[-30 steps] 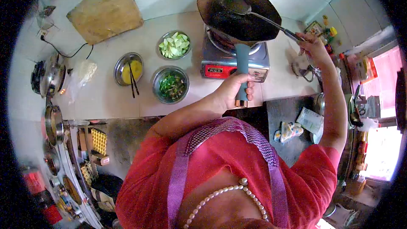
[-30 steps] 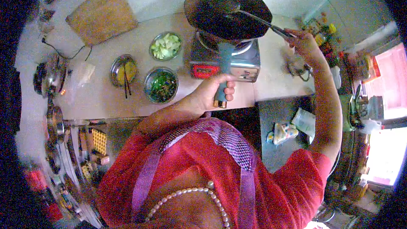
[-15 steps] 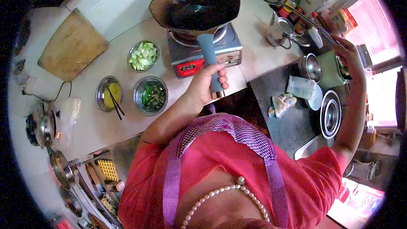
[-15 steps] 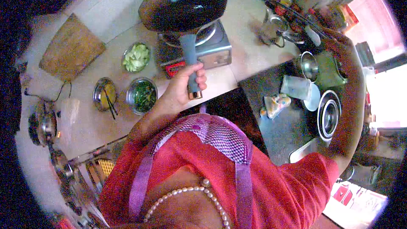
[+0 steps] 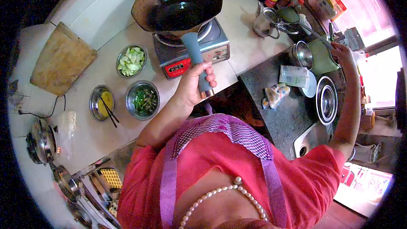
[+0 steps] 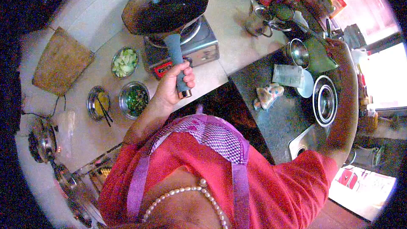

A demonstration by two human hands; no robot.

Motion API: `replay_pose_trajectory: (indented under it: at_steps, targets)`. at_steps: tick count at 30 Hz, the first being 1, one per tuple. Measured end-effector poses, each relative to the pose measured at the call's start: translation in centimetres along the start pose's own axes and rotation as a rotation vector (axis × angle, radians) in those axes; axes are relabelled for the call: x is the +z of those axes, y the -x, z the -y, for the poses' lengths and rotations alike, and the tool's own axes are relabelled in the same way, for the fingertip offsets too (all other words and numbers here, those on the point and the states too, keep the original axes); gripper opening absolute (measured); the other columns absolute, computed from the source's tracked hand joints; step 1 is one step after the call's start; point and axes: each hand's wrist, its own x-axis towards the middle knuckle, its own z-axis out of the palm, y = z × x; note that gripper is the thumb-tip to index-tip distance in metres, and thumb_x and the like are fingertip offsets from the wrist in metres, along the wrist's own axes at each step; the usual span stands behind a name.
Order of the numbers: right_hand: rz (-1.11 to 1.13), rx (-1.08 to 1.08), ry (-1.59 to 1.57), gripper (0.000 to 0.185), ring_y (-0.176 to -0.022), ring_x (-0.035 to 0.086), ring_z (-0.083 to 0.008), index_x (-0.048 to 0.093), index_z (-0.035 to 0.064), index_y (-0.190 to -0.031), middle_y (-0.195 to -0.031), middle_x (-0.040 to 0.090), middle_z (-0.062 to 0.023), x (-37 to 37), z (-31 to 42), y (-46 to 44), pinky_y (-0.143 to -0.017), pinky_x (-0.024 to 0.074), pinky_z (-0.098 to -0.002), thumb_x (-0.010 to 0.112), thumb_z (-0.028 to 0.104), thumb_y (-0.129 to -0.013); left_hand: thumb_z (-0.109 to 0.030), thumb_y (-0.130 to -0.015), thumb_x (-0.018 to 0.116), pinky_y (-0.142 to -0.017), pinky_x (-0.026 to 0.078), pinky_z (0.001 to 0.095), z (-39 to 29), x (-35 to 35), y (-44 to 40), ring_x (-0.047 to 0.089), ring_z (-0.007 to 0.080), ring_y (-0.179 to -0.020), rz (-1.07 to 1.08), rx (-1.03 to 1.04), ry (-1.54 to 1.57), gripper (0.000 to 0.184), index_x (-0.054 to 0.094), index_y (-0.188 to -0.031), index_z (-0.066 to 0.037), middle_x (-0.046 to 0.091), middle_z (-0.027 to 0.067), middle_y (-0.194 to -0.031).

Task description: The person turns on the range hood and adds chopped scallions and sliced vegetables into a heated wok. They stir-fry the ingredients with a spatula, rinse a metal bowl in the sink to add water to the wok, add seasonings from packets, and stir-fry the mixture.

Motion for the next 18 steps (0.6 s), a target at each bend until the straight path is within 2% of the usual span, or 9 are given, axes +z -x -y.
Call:
replay_pose_trajectory:
  at_steps: [4, 7, 10, 13, 18]
  targets:
    - [-0.034, -0.052, 0.152, 0.036, -0.053, 0.042, -0.0038, 0.056, -0.0012, -0.107, -0.065, 0.051, 0.0044, -0.4, -1.8, -2.1, -0.047, 0.0315, -0.0186, 0.060, 0.012, -0.075, -0.015, -0.080, 0.055, -0.047, 0.038, 0.0253, 0.1, -0.3, -0.1, 0.043, 0.0097, -0.053, -0.006, -0.005, 0.000, 0.013, 0.044, -0.077, -0.009, 0.045, -0.0006, -0.064]
    - [-0.113, -0.208, 0.306, 0.035, -0.057, 0.049, -0.0067, 0.056, -0.0007, -0.108, -0.071, 0.058, 0.0003, -0.5, -2.0, -2.6, -0.052, 0.0388, -0.0214, 0.060, 0.013, -0.075, -0.015, -0.080, 0.056, -0.047, 0.039, 0.0255, 0.2, -0.2, -0.1, 0.044, 0.0099, -0.053, -0.011, 0.012, -0.014, 0.013, 0.044, -0.078, -0.009, 0.045, -0.0005, -0.063]
    - [-0.205, -0.226, 0.574, 0.037, -0.064, 0.054, -0.0099, 0.056, 0.0041, -0.109, -0.077, 0.061, -0.0049, 0.3, 0.9, -1.1, -0.060, 0.0434, -0.0244, 0.061, 0.014, -0.074, -0.015, -0.080, 0.056, -0.046, 0.039, 0.0257, 0.2, -0.4, -0.1, 0.044, 0.0101, -0.053, 0.001, 0.013, -0.010, 0.013, 0.045, -0.081, -0.009, 0.045, -0.0004, -0.064]
    - [-0.240, -0.110, 0.738, 0.037, -0.068, 0.059, -0.0162, 0.056, 0.0125, -0.111, -0.079, 0.063, -0.0102, 1.4, 4.5, 1.4, -0.064, 0.0454, -0.0289, 0.059, 0.019, -0.075, -0.014, -0.079, 0.056, -0.046, 0.039, 0.0257, 0.2, -0.3, -0.1, 0.044, 0.0104, -0.052, -0.001, 0.018, -0.002, 0.013, 0.045, -0.084, -0.008, 0.045, -0.0002, -0.064]
    - [-0.310, -0.191, 0.915, 0.037, -0.076, 0.061, -0.0305, 0.055, 0.0234, -0.112, -0.087, 0.062, -0.0144, 2.1, 5.4, 2.6, -0.067, 0.0465, -0.0387, 0.056, 0.028, -0.075, -0.012, -0.079, 0.056, -0.047, 0.039, 0.0263, 0.2, -0.4, 0.0, 0.045, 0.0111, -0.053, -0.007, 0.020, 0.006, 0.013, 0.045, -0.085, -0.008, 0.045, 0.0007, -0.064]
